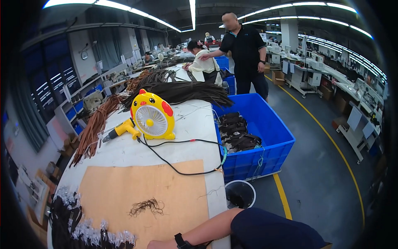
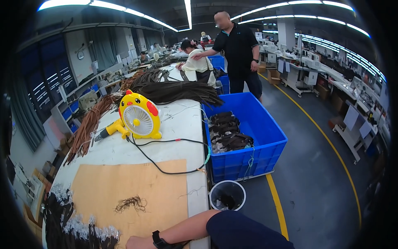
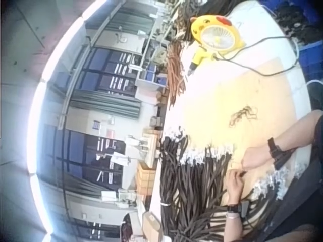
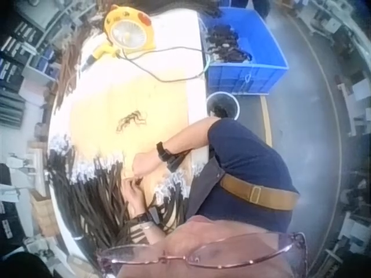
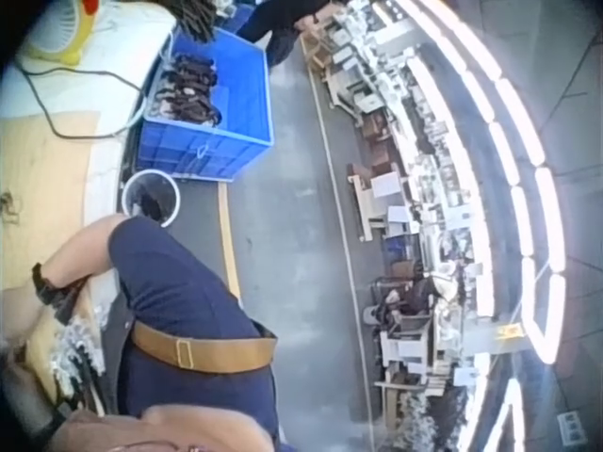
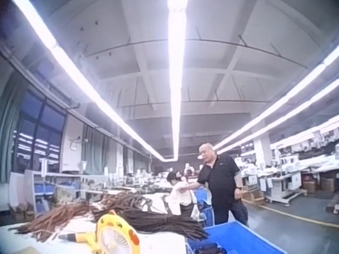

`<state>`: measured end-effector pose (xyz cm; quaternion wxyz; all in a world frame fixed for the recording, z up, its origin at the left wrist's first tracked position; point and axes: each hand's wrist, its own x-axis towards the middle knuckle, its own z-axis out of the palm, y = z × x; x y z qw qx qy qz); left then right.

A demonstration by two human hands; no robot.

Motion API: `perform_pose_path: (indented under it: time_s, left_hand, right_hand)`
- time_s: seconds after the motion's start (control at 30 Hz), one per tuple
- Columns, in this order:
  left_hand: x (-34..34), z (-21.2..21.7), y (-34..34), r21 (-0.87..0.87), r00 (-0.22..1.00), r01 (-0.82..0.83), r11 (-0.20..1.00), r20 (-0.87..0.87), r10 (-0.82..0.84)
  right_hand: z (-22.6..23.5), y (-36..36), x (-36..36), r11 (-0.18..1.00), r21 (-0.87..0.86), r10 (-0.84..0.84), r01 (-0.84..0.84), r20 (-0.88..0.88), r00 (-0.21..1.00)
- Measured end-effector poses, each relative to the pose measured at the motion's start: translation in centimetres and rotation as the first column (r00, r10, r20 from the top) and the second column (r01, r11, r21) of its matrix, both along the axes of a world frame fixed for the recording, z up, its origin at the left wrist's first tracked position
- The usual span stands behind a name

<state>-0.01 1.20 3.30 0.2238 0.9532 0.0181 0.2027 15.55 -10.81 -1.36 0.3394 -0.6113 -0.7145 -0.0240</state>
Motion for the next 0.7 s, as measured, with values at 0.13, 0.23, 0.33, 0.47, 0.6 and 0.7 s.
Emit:
perform_pose_path:
  time_s: [0.13, 0.23, 0.33, 0.47, 0.6, 0.7]
  left_hand:
    - [-0.1, -0.8, 0.2, -0.163, 0.991, -0.127, 0.978, 0.021, 0.132]
    - [-0.2, -1.3, 0.8, -0.147, 0.985, -0.171, 0.974, 0.007, 0.174]
    - [0.1, -1.2, 1.4, -0.106, 0.982, -0.181, 0.978, -0.076, 0.173]
    - [1.1, 0.3, 1.2, -0.039, 0.982, -0.124, 0.992, -0.149, 0.117]
    - [1.4, -0.4, 2.9, 0.008, 0.989, -0.082, 0.997, -0.126, 0.082]
    - [2.0, 0.0, 3.0, -0.034, 0.992, -0.067, 0.997, -0.108, 0.063]
  right_hand:
    - [-0.3, 0.0, 0.1, 1.000, -0.004, -0.003, 0.003, 0.004, 1.000]
    - [0.0, 0.0, 0.1, 1.000, -0.016, 0.001, -0.001, -0.008, 1.000]
    - [0.7, -0.5, 0.2, 0.994, -0.112, -0.006, -0.003, -0.079, 0.997]
    - [1.3, -1.1, 0.2, 0.993, -0.120, 0.004, -0.020, -0.130, 0.991]
    - [0.9, -0.9, 0.5, 0.982, -0.189, -0.028, -0.016, -0.228, 0.973]
    - [-0.7, -0.2, 1.3, 0.974, -0.228, -0.081, 0.014, -0.289, 0.954]
